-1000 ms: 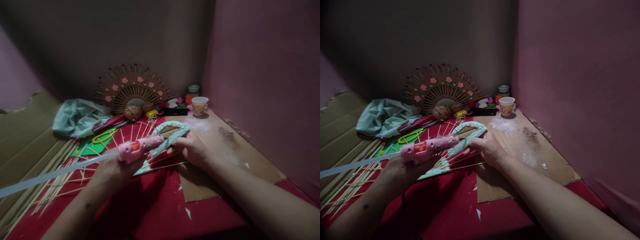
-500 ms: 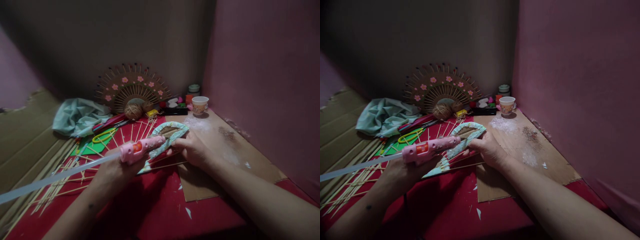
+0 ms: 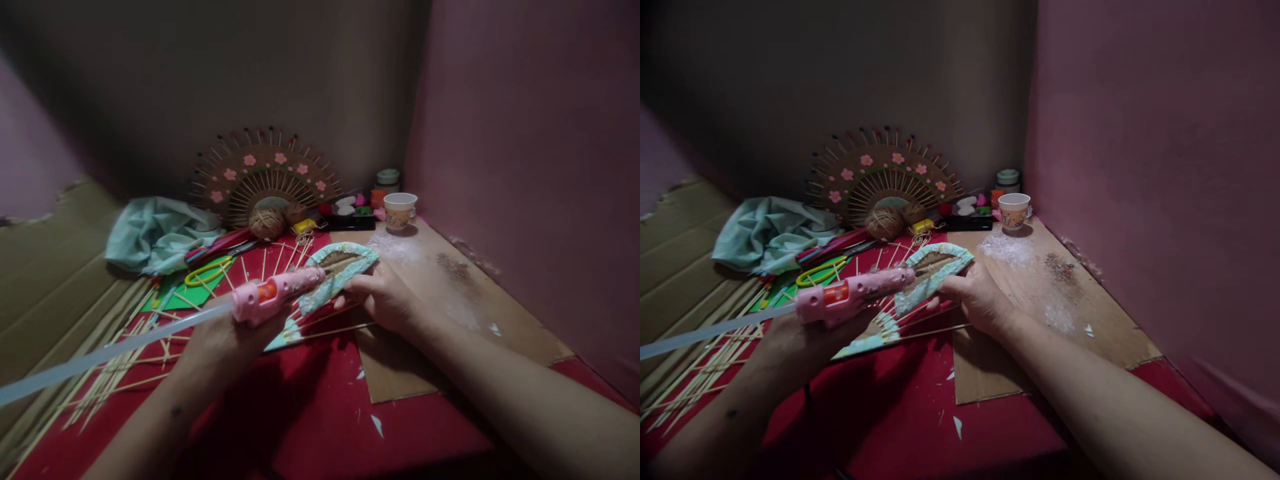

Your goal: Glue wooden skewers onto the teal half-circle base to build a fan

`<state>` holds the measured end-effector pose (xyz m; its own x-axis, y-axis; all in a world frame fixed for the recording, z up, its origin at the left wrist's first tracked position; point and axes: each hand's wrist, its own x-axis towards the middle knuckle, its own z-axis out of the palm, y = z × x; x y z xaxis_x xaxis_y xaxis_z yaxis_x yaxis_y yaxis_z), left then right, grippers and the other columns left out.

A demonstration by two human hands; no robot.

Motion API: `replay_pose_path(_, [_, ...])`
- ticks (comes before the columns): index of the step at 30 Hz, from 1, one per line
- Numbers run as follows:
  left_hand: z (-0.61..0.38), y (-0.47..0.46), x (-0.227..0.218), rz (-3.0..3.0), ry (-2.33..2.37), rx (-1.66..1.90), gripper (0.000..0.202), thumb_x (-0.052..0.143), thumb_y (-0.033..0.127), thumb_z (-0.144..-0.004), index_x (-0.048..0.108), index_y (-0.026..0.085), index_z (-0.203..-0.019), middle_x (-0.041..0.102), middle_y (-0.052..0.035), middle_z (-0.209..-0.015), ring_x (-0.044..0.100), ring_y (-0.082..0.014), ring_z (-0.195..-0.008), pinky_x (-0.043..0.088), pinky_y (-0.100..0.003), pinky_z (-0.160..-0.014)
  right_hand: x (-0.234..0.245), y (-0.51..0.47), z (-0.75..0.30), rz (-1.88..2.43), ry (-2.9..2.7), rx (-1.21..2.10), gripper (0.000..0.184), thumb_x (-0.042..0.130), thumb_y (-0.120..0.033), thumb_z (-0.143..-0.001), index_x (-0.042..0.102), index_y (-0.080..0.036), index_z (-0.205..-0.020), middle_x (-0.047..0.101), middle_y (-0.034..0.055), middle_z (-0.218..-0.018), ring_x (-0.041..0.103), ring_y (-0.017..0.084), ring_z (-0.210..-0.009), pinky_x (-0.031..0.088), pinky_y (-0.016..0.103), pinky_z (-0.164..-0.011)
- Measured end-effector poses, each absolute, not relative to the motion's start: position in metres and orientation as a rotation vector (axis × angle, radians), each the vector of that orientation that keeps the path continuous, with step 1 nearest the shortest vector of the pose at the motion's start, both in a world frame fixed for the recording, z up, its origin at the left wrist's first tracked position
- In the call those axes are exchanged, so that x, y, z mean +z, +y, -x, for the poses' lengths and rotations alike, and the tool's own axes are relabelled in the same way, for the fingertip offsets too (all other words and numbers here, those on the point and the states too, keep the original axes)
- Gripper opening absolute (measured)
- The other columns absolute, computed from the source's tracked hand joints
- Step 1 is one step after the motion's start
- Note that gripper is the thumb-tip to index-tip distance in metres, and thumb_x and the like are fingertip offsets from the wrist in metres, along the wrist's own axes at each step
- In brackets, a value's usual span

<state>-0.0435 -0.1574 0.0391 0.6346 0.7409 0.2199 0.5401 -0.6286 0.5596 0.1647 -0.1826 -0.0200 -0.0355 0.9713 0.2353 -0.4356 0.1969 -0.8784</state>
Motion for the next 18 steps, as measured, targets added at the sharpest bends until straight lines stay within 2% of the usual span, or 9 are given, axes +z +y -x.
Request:
replay_pose_path(6, [0.0437, -0.1547, 0.0404, -2.48, 1.036, 0.614, 0.039, 0.052, 0.042, -0.087, 0.065, 0.027, -0.12, 0.07, -0.0008, -0.113, 0.062, -0.0253, -0.11, 0.049, -0.03, -0.096, -0.0203, -0.1832, -0.1641, 0.645, -1.043, 1.297, 0.031, 0.06, -0.01, -0.065, 0.069, -0.017, -0.093, 0.068, 0.0038, -0.082, 0.06, 0.012, -0.062, 0.053, 0.025, -0.057])
replay_pose_path(11, [0.0449, -0.1549, 0.0406, -2.442, 1.022, 0.605, 0.039, 0.051, 0.041, -0.087, 0.061, 0.031, -0.124, 0.065, 0.003, -0.124, 0.058, -0.0243, -0.117, 0.044, -0.032, -0.102, -0.0212, -0.183, -0.1644, 0.66, -1.019, 1.296, 0.033, 0.061, -0.011, -0.064, 0.068, -0.018, -0.096, 0.069, 0.0047, -0.084, 0.061, 0.013, -0.065, 0.053, 0.025, -0.056])
replay_pose_path(18, [0.041, -0.1561, 0.0358, -2.362, 0.942, 0.571, 0.041, 0.051, 0.038, -0.087, 0.059, 0.03, -0.127, 0.06, 0.0022, -0.131, 0.056, -0.0244, -0.119, 0.04, -0.035, -0.105, -0.0218, -0.1821, -0.1654, 0.687, -1.025, 1.284, 0.031, 0.061, -0.011, -0.064, 0.069, -0.016, -0.094, 0.069, 0.0052, -0.085, 0.059, 0.011, -0.06, 0.053, 0.024, -0.056])
